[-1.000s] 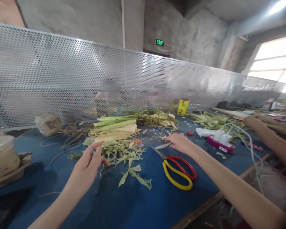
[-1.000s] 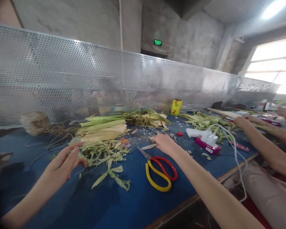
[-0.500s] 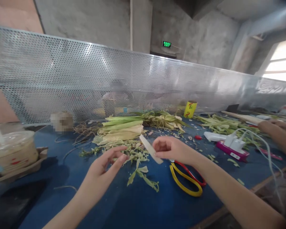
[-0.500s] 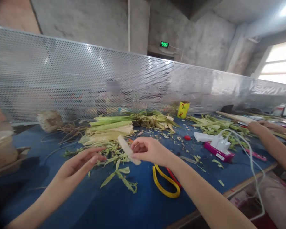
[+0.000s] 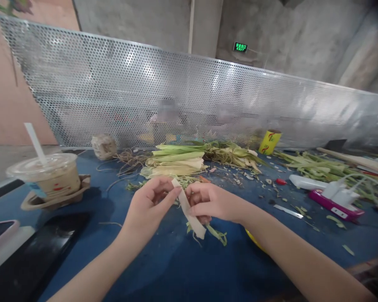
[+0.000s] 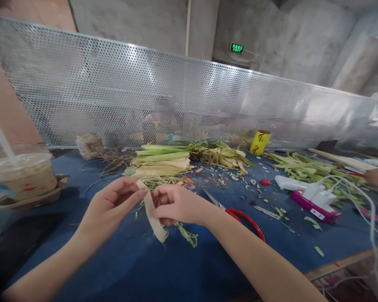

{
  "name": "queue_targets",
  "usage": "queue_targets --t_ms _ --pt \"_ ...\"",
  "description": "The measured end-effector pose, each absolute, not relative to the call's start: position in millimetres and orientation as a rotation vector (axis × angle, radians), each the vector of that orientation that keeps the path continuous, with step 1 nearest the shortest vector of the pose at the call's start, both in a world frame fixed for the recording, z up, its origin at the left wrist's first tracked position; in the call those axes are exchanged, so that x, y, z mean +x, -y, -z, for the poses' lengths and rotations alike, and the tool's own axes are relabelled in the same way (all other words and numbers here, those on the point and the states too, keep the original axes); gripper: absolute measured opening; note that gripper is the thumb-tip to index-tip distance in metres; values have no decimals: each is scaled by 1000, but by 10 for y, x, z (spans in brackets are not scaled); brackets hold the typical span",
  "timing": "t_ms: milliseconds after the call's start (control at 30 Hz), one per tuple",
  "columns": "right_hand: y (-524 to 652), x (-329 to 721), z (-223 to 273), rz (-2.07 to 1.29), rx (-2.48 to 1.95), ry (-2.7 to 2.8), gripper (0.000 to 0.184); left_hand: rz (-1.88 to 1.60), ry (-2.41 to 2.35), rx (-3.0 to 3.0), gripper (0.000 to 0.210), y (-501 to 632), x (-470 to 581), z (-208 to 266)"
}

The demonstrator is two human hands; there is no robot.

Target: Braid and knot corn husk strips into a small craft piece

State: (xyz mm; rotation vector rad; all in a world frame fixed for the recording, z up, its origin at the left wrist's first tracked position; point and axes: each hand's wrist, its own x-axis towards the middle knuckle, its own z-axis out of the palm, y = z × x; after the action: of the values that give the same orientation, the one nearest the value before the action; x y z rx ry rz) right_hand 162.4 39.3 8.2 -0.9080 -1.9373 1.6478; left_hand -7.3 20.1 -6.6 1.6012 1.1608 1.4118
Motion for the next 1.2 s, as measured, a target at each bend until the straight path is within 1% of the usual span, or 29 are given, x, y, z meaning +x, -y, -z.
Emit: queue_targets --t_ms 67,233,367,467,600,700,800,900,967,1133,1200 --pt "-394 1596 -62 -1680 -844 1935 7 -1406 -1132 1590 18 -204 -81 69" --pt "-378 1548 12 -1614 -775 1951 13 -1324 -1020 1481 25 -206 -94 60" --pt "-372 1555 89 -1694 -758 1822 12 -1253 -950 1357 27 -202 -69 57" --pt "-365 1587 133 -1761 -707 1747 19 -1259 -976 1372 20 -182 -33 53" --pt "-346 1653 152 -1738 -668 1802 25 -1330 -1008 1398 13 -144 7 41" --pt "-349 1686 178 -1737 -617 1875 35 -1352 -1053 1425 9 -129 16 45" --pt "-373 1682 222 -1647 -553 1881 48 -1321 -1065 1441 8 -113 18 59" --pt "-390 1660 237 -1520 -562 1827 53 -1247 -994 1423 7 -84 31 60" --pt "-383 1649 222 -1487 -621 1824 52 -1219 -968 1399 6 -65 44 52" --pt "-340 1657 177 -1482 -776 1854 36 -1170 -957 1332 5 -43 59 39" --pt "-338 1667 182 -1464 -793 1859 35 -1134 -935 1293 6 -45 55 40"
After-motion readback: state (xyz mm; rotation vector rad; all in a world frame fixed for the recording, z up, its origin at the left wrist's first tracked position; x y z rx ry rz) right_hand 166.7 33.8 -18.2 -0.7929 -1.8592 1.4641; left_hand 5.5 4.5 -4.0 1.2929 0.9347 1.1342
